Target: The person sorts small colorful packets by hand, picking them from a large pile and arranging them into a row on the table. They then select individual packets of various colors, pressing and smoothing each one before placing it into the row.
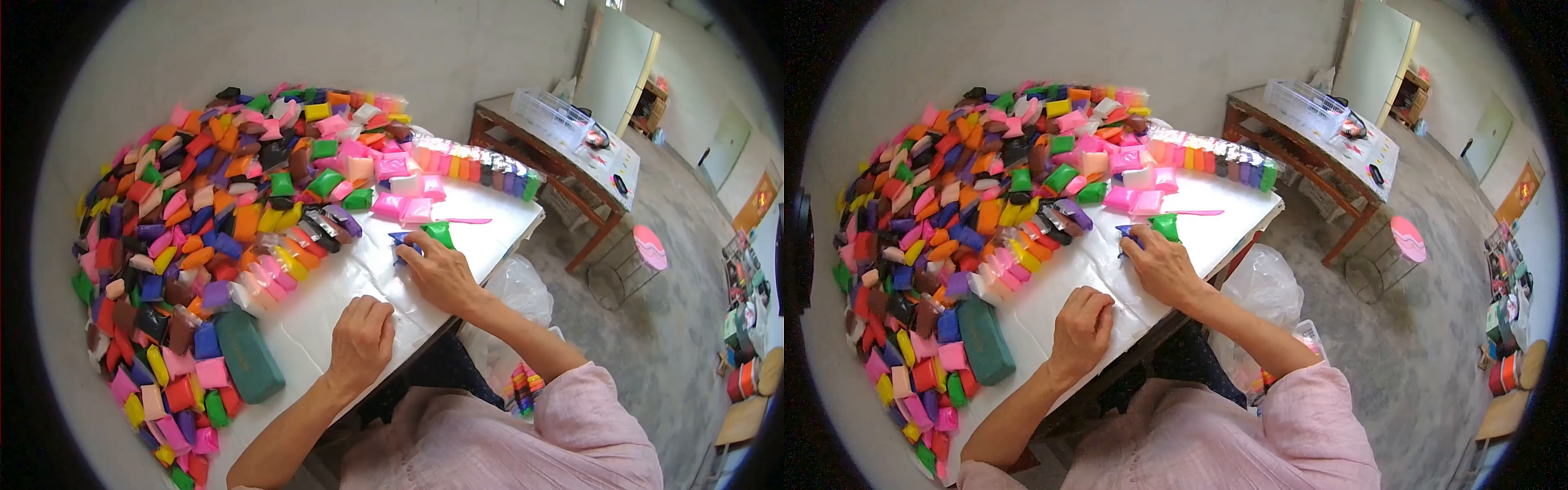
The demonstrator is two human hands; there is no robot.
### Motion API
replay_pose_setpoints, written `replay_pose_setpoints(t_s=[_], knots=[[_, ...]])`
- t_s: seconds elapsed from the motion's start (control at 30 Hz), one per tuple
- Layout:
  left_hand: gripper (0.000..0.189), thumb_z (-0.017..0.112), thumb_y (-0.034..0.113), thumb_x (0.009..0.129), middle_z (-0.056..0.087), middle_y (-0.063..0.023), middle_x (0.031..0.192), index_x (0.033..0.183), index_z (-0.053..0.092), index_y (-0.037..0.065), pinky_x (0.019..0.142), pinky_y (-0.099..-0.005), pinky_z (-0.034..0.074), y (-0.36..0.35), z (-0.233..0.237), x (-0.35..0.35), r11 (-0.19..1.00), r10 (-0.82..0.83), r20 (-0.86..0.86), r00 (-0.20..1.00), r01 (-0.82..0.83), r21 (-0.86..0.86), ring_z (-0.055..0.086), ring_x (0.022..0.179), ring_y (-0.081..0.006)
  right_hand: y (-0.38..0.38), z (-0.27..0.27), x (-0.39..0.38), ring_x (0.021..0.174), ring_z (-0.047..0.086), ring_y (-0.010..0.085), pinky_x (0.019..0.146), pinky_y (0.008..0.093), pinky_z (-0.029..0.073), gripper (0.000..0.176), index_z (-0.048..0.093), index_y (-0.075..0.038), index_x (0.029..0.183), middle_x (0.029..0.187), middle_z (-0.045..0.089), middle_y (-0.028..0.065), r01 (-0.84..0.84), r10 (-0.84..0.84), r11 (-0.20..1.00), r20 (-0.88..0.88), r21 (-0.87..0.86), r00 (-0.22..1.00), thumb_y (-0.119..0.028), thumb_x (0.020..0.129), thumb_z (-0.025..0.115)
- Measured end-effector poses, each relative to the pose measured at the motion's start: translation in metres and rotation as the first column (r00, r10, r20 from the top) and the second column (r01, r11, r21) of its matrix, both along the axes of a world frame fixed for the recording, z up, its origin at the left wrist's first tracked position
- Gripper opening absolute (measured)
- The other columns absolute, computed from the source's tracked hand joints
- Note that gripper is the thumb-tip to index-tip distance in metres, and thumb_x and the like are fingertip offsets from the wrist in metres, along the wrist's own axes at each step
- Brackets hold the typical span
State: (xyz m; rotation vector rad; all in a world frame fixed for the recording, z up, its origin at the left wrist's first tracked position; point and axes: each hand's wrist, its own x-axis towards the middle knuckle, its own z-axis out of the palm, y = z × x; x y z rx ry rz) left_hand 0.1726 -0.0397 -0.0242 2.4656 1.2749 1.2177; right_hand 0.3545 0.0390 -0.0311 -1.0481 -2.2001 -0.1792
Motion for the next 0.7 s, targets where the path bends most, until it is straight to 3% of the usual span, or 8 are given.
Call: replay_pose_setpoints(t_s=[0.7], knots=[[0.005,0.062,-0.002,0.079,0.056,-0.0145,0.082,0.082,0.058,-0.001,0.07,-0.0399,0.046,0.0005,-0.0003,0.0009,1.0,-0.002,-0.06,0.998,0.003,0.019,0.056,0.077,-0.0322,-0.006,-0.0086,0.0032,0.093,0.063,0.0298,0.072,0.0381,0.055,0.031,0.059,-0.006,0.108,0.112,0.058,0.0126,0.05,-0.051,0.999,-0.127,-0.009,0.991,-0.003,0.077,0.06]])
